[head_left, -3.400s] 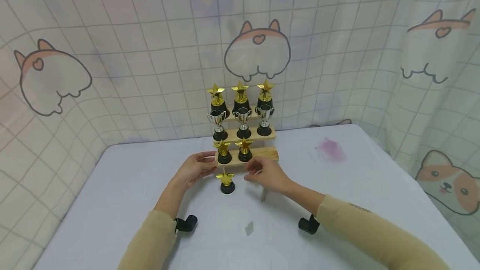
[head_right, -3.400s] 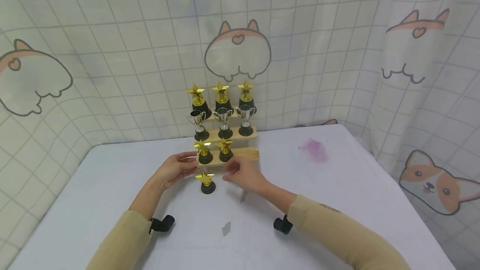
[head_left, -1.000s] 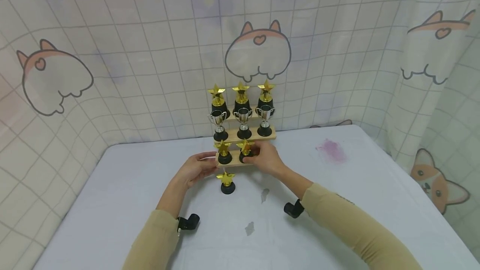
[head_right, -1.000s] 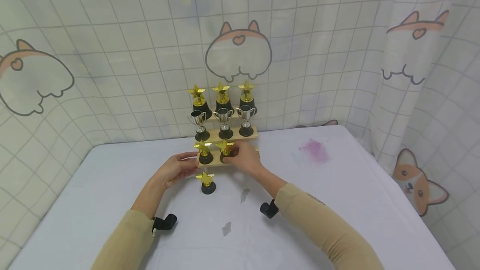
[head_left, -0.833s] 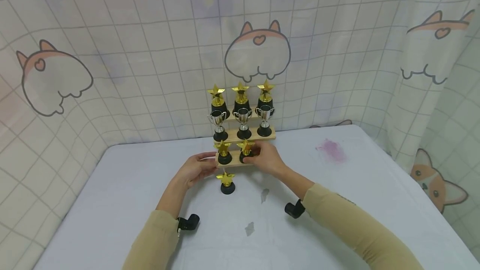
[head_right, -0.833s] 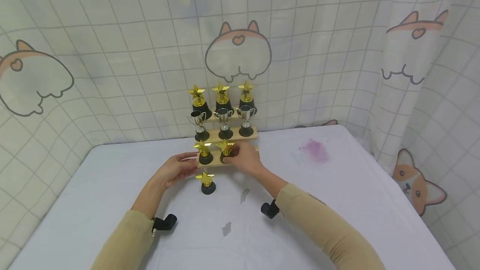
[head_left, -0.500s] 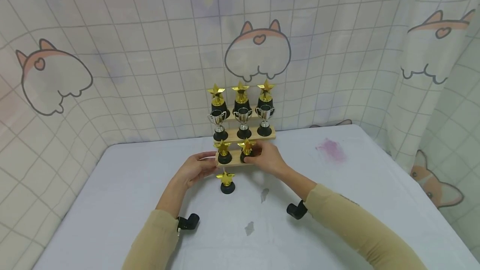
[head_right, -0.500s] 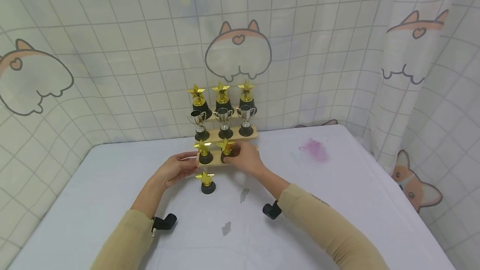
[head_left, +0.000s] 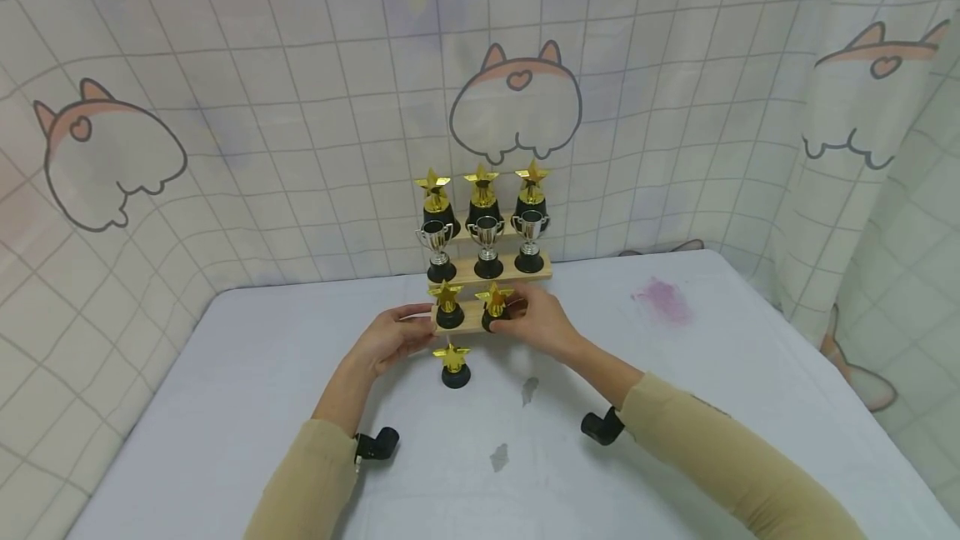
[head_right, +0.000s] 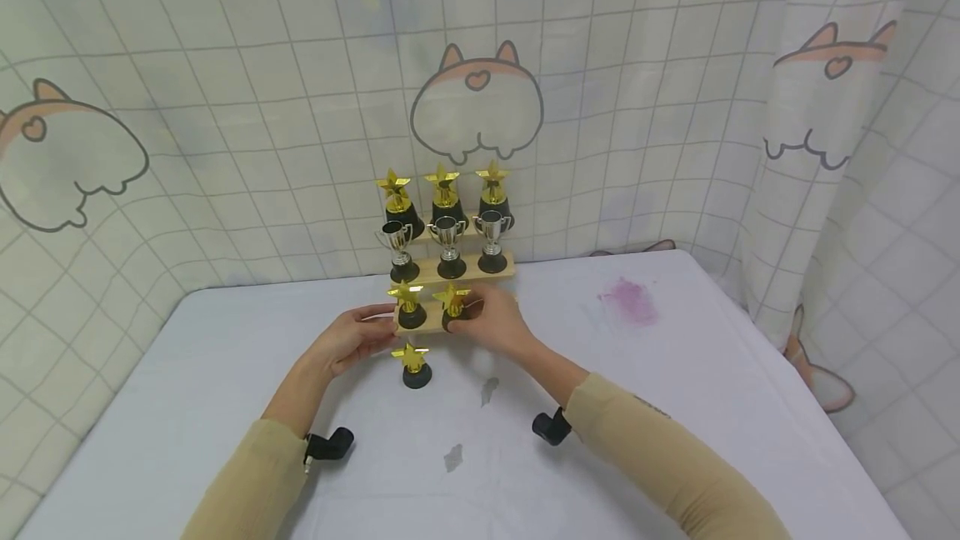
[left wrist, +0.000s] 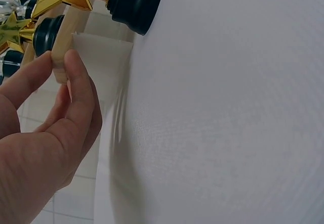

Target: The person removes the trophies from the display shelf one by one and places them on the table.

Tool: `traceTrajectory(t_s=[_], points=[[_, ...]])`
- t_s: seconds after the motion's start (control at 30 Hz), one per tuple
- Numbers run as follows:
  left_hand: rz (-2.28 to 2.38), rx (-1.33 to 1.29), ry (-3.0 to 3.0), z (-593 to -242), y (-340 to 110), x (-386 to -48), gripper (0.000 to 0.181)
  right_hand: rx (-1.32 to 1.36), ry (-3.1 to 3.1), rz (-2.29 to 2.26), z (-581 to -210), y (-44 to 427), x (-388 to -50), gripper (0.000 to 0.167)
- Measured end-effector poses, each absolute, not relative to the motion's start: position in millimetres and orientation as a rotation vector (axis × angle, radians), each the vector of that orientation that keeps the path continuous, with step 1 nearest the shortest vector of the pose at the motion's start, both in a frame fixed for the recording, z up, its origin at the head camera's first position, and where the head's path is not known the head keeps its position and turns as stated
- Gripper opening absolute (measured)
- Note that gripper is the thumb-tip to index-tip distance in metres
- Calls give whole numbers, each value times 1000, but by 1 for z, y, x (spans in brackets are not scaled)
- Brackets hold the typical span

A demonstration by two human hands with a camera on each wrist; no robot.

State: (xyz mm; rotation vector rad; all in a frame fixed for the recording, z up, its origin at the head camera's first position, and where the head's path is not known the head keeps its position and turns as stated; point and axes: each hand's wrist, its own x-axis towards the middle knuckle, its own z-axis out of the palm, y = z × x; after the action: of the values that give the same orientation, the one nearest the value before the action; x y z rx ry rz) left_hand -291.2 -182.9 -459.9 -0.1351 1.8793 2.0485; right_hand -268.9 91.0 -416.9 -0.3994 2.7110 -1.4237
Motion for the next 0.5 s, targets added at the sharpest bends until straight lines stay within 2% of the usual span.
traceTrajectory(t_s=[0.5], points=[[2045,-137,1878,-461,-183,-292,55,-422,2633,-1476,-422,91,-253,44]])
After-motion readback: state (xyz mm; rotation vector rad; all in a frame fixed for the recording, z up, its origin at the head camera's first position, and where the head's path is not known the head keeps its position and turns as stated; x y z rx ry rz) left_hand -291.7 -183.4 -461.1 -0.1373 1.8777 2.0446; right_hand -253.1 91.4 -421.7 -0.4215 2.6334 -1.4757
